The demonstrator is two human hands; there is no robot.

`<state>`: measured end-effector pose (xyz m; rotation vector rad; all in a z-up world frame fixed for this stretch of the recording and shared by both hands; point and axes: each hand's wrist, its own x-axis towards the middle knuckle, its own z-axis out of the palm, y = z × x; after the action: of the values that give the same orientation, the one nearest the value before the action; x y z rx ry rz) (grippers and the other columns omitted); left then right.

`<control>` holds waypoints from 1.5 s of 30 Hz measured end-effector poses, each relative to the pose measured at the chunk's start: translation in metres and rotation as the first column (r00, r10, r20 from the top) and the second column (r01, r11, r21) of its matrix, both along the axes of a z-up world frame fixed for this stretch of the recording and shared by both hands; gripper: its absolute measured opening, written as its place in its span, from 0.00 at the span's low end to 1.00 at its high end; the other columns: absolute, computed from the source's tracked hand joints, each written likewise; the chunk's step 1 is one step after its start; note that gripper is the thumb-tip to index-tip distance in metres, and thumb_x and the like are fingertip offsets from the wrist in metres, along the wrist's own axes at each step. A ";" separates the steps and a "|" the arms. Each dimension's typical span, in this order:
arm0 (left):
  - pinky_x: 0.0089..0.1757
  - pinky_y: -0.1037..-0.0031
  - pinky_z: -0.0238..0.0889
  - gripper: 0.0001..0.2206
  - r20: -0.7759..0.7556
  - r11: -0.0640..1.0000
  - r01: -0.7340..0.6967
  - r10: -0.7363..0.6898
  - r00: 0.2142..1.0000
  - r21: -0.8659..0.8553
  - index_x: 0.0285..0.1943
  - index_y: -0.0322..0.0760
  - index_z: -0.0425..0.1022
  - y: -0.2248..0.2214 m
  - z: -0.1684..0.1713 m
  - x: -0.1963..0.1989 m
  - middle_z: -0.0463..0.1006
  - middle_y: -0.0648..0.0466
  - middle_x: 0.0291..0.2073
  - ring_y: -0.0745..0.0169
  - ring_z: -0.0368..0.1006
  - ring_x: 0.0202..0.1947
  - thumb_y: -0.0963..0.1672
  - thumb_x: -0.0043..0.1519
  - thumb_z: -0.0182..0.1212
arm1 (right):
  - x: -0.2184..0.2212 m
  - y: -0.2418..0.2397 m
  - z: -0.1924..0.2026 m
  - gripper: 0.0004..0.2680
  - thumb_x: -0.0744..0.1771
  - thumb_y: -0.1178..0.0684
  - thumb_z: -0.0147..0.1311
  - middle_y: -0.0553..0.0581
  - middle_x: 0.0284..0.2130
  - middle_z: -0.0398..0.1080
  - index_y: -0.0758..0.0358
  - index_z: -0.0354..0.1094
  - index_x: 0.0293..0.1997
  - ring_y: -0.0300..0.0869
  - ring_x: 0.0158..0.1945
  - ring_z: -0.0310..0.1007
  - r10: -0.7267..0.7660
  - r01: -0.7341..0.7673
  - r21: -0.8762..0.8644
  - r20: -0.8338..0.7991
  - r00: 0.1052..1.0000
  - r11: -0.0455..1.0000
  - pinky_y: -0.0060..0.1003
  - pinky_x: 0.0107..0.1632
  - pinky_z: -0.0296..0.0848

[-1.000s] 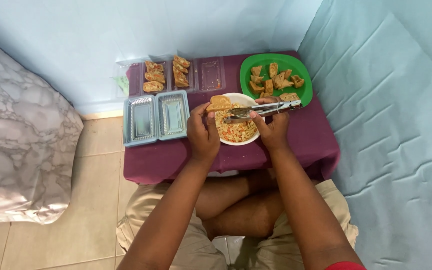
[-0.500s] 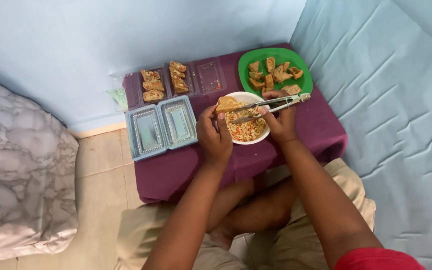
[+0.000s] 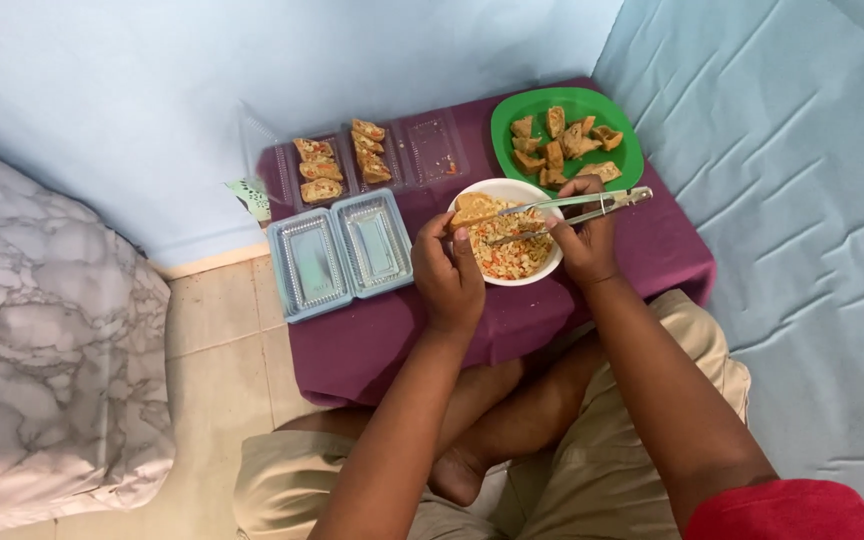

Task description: Stuffing fried food pieces with a filling mixture using tongs

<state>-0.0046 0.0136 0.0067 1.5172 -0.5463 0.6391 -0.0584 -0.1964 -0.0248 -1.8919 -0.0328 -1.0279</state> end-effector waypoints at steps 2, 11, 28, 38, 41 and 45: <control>0.42 0.61 0.69 0.11 -0.001 1.000 0.000 0.000 1.000 -0.003 0.55 0.37 0.74 0.000 -0.001 0.001 0.78 0.49 0.39 0.45 0.76 0.37 0.46 0.71 0.52 | 0.002 -0.001 0.002 0.16 0.65 0.49 0.62 0.57 0.34 0.62 0.66 0.59 0.50 0.42 0.37 0.64 0.006 -0.006 -0.008 0.027 1.000 1.000 0.36 0.42 0.65; 0.44 0.61 0.70 0.12 0.013 0.998 -0.057 0.056 0.998 0.017 0.56 0.36 0.74 -0.008 -0.008 0.002 0.78 0.47 0.41 0.44 0.76 0.40 0.47 0.72 0.52 | 0.001 0.003 0.009 0.26 0.65 0.52 0.69 0.58 0.40 0.63 0.64 0.46 0.59 0.42 0.42 0.64 0.082 -0.088 0.070 0.089 0.993 0.994 0.39 0.49 0.64; 0.50 0.59 0.69 0.12 0.018 0.999 -0.006 0.005 1.000 0.031 0.56 0.32 0.69 -0.010 -0.006 -0.003 0.74 0.45 0.46 0.43 0.76 0.47 0.45 0.73 0.48 | -0.010 0.003 0.019 0.18 0.64 0.54 0.72 0.59 0.29 0.74 0.69 0.65 0.51 0.37 0.34 0.75 0.188 -0.200 0.335 0.067 0.980 0.921 0.33 0.44 0.71; 0.55 0.58 0.66 0.07 0.044 0.997 0.057 -0.059 0.997 0.045 0.54 0.30 0.65 -0.011 0.004 -0.005 0.73 0.41 0.51 0.41 0.74 0.54 0.42 0.73 0.48 | 0.000 -0.032 0.110 0.16 0.58 0.59 0.75 0.65 0.44 0.77 0.66 0.76 0.48 0.57 0.50 0.76 0.412 -0.459 -0.135 -0.274 0.869 0.878 0.50 0.56 0.70; 0.56 0.58 0.66 0.08 0.031 0.997 0.076 -0.077 0.997 0.033 0.53 0.30 0.63 -0.012 0.004 -0.004 0.72 0.41 0.53 0.41 0.74 0.56 0.43 0.73 0.48 | 0.020 -0.053 0.108 0.16 0.58 0.59 0.75 0.65 0.41 0.78 0.68 0.77 0.46 0.50 0.47 0.77 0.558 -0.585 -0.013 -0.281 0.780 0.811 0.45 0.54 0.72; 0.57 0.56 0.65 0.08 0.008 0.996 0.079 -0.079 0.997 0.035 0.53 0.29 0.62 -0.013 0.010 -0.003 0.73 0.40 0.53 0.40 0.74 0.56 0.43 0.72 0.48 | 0.047 -0.069 0.103 0.17 0.59 0.56 0.75 0.57 0.39 0.79 0.69 0.75 0.49 0.33 0.39 0.78 0.707 -0.684 0.178 -0.198 0.679 0.707 0.25 0.41 0.76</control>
<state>-0.0075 0.0003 0.0166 1.5185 -0.6241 0.5785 -0.0111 -0.2656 0.0781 -1.6825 -0.5203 -0.2454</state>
